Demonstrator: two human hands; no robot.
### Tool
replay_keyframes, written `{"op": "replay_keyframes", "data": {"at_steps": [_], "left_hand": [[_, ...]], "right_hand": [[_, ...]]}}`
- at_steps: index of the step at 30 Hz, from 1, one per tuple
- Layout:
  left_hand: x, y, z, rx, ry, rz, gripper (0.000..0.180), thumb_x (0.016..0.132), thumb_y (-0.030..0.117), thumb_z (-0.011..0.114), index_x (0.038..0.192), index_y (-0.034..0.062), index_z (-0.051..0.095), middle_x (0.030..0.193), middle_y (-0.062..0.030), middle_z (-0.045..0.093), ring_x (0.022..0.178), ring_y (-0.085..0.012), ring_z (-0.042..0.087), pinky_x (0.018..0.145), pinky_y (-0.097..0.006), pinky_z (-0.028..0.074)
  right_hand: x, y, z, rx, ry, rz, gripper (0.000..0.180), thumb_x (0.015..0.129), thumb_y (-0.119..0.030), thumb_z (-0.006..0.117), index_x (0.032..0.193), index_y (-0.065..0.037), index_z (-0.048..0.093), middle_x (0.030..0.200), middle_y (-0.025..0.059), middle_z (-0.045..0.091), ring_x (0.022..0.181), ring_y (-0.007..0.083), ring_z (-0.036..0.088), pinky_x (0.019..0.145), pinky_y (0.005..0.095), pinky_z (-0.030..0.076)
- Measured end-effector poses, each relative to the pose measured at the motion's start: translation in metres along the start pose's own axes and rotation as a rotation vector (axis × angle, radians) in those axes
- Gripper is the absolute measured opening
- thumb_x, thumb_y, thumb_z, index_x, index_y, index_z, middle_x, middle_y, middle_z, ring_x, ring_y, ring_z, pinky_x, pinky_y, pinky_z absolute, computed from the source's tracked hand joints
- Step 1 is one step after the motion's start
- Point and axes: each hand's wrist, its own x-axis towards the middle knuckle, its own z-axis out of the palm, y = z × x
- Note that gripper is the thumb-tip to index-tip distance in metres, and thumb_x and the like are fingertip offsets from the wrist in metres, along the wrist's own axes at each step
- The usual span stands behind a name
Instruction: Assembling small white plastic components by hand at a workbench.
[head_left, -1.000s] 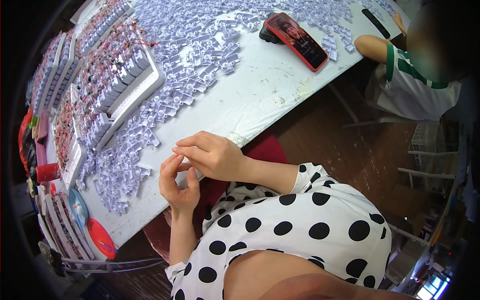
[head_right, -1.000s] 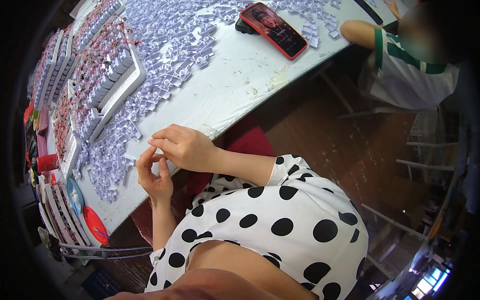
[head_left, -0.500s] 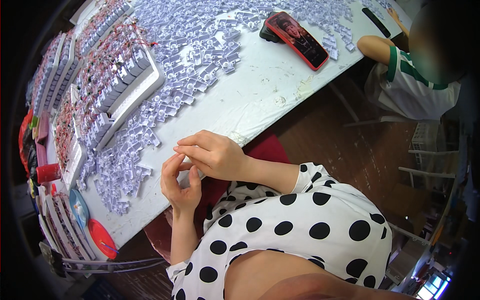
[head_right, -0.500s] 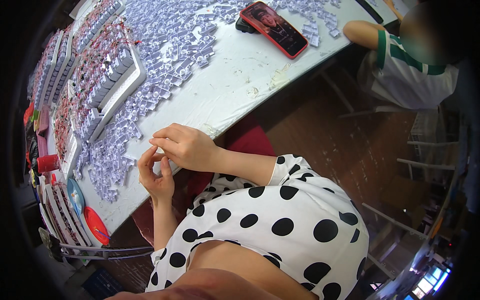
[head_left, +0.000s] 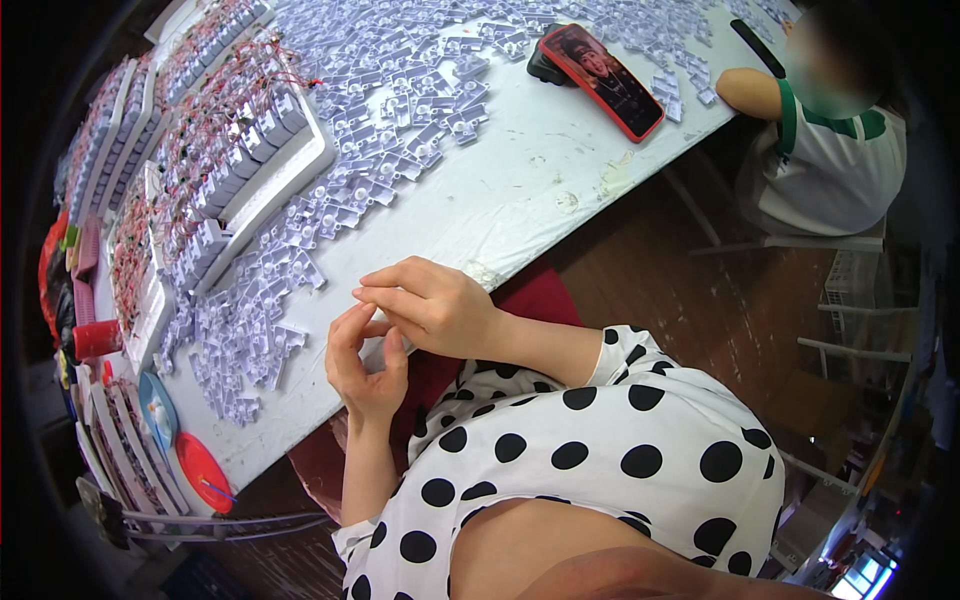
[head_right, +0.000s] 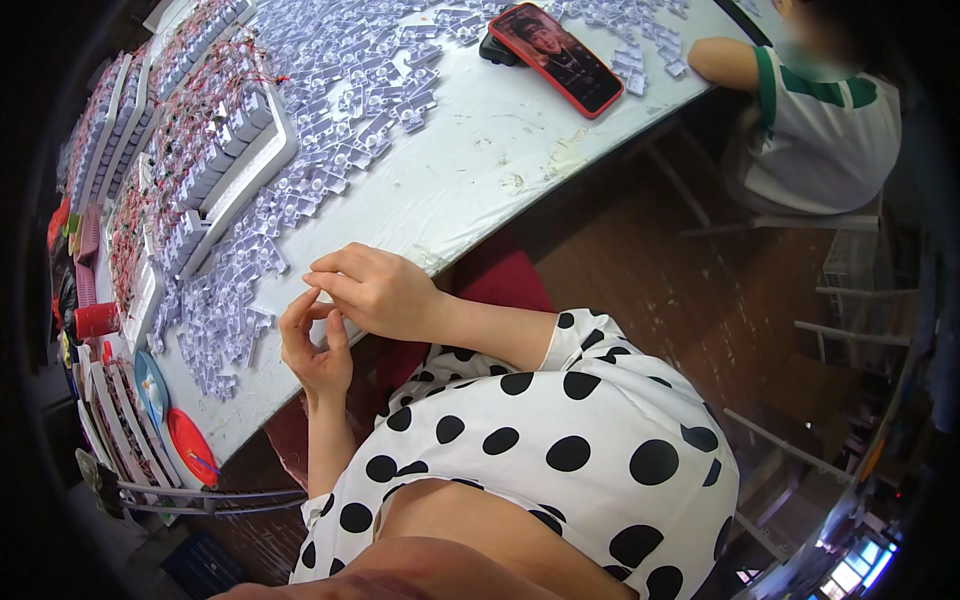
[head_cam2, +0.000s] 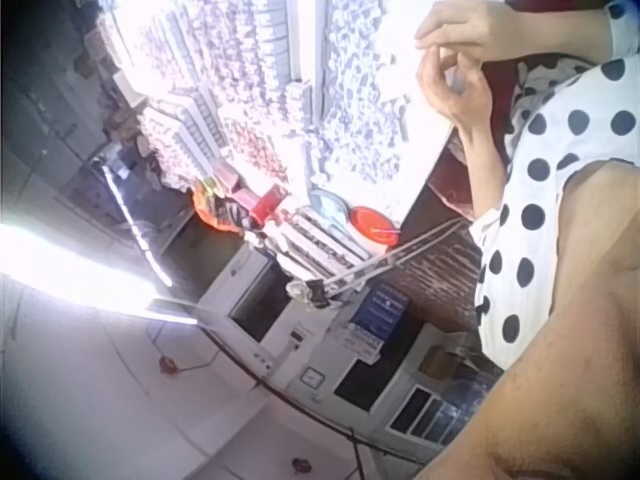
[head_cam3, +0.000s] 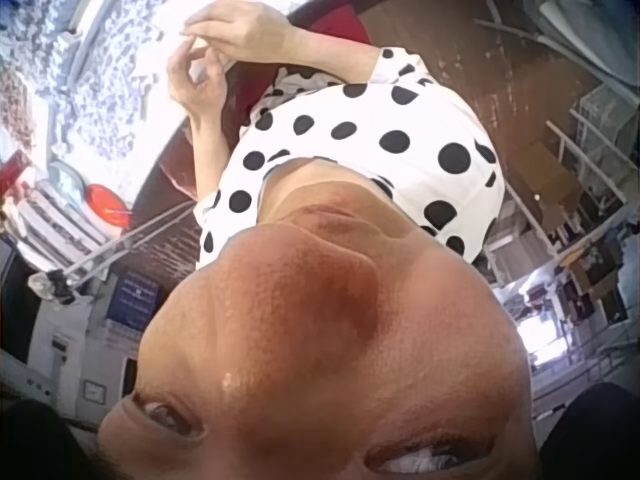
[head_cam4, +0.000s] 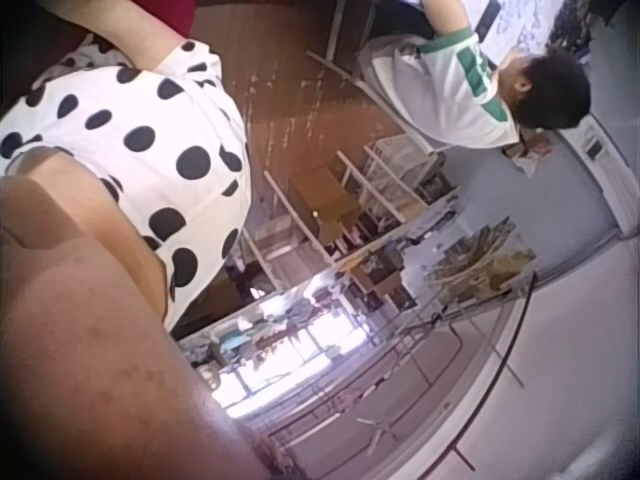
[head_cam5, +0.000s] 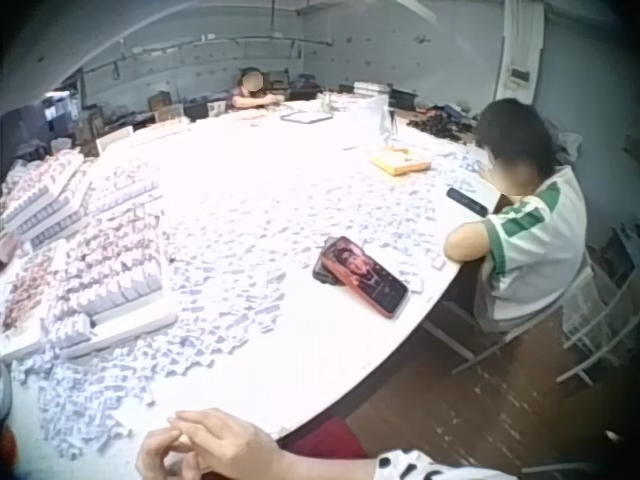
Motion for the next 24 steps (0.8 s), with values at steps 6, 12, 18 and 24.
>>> {"op": "replay_keyframes", "data": {"at_steps": [6,12,18,24], "left_hand": [[-0.0004,-0.0006,0.0004,0.008,0.003,0.006,0.035,0.089,0.002,0.066,0.123,-0.0029,0.056,0.101,-0.012,0.067,0.081,-0.018,0.068,0.08,-0.032,0.054],[-0.0019,-0.0009,0.0,0.002,-0.001,-0.008,0.035,0.089,0.0,0.065,0.122,-0.0039,0.055,0.105,-0.0127,0.067,0.081,-0.019,0.068,0.081,-0.035,0.055],[-0.0032,-0.0038,0.0001,-0.002,-0.013,0.001,0.035,0.089,-0.001,0.065,0.123,-0.0046,0.055,0.109,-0.014,0.066,0.082,-0.02,0.068,0.082,-0.036,0.055],[-0.0034,-0.0033,-0.0008,-0.011,-0.013,0.003,0.035,0.089,-0.001,0.065,0.123,-0.005,0.054,0.11,-0.0143,0.066,0.082,-0.0198,0.068,0.082,-0.035,0.055]], "right_hand": [[-0.0003,-0.0003,-0.0003,-0.009,-0.009,0.001,0.036,0.073,-0.004,0.071,0.109,-0.006,0.072,0.106,0.0059,0.069,0.086,0.0211,0.067,0.069,0.0305,0.057],[-0.0003,0.0007,0.0011,-0.027,0.004,-0.006,0.037,0.071,-0.006,0.071,0.109,-0.006,0.072,0.106,0.005,0.069,0.086,0.021,0.067,0.068,0.0304,0.057],[-0.0002,0.0011,0.0001,-0.018,0.003,0.0,0.037,0.072,-0.006,0.071,0.109,-0.006,0.072,0.105,0.0049,0.069,0.086,0.0211,0.067,0.068,0.0304,0.057],[-0.0004,0.0014,0.0007,-0.006,0.003,-0.004,0.035,0.073,-0.007,0.071,0.108,-0.006,0.071,0.106,0.006,0.07,0.086,0.0217,0.067,0.07,0.0305,0.057]]}}
